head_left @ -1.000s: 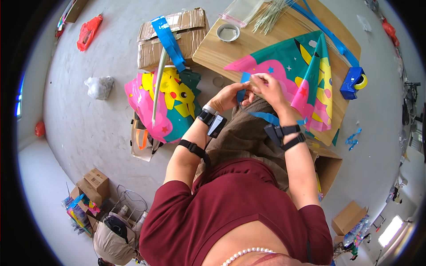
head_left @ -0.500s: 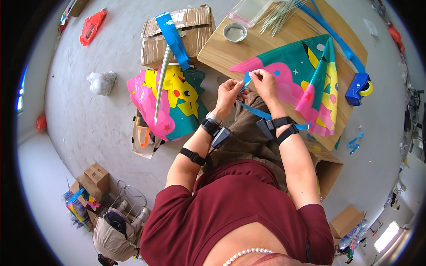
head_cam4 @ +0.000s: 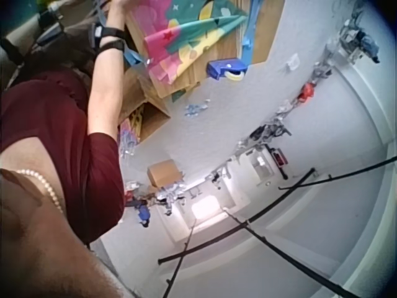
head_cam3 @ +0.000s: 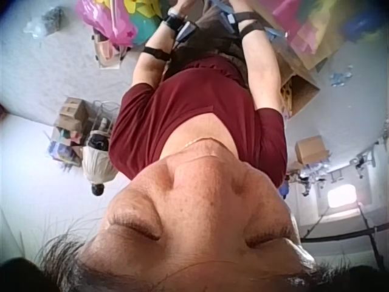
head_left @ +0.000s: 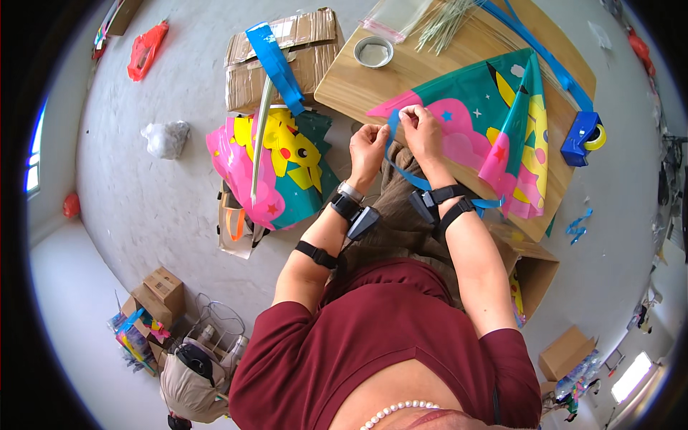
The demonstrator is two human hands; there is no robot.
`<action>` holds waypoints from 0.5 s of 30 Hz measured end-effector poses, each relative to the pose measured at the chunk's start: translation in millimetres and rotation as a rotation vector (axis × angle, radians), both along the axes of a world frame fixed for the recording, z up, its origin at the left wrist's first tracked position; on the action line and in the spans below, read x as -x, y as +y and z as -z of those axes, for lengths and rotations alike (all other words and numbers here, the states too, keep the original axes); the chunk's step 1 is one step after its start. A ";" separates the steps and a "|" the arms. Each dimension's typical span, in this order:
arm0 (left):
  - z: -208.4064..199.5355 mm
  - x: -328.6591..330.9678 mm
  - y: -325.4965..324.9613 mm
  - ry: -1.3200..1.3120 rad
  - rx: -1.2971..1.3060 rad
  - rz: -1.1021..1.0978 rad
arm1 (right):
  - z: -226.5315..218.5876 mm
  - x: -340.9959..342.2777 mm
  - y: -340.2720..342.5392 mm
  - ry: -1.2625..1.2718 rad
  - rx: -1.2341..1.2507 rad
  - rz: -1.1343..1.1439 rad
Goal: The person assembles a Pikachu-themed kite by folding the printed material and securing it with blue tape. They use a tape dispenser to apply tape to the edges and center of the kite, ensuring the structure is held together. The person handles the kite and tape repeatedly to complete the assembly.
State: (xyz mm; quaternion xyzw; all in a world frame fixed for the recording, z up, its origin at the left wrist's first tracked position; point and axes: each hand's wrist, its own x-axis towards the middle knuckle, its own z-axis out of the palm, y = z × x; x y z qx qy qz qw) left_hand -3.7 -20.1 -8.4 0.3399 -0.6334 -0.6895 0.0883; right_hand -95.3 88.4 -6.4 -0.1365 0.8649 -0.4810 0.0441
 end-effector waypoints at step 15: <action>16.4 5.0 -1.7 0.134 -0.034 -0.034 | -2.5 -24.0 24.3 0.330 -0.162 -0.165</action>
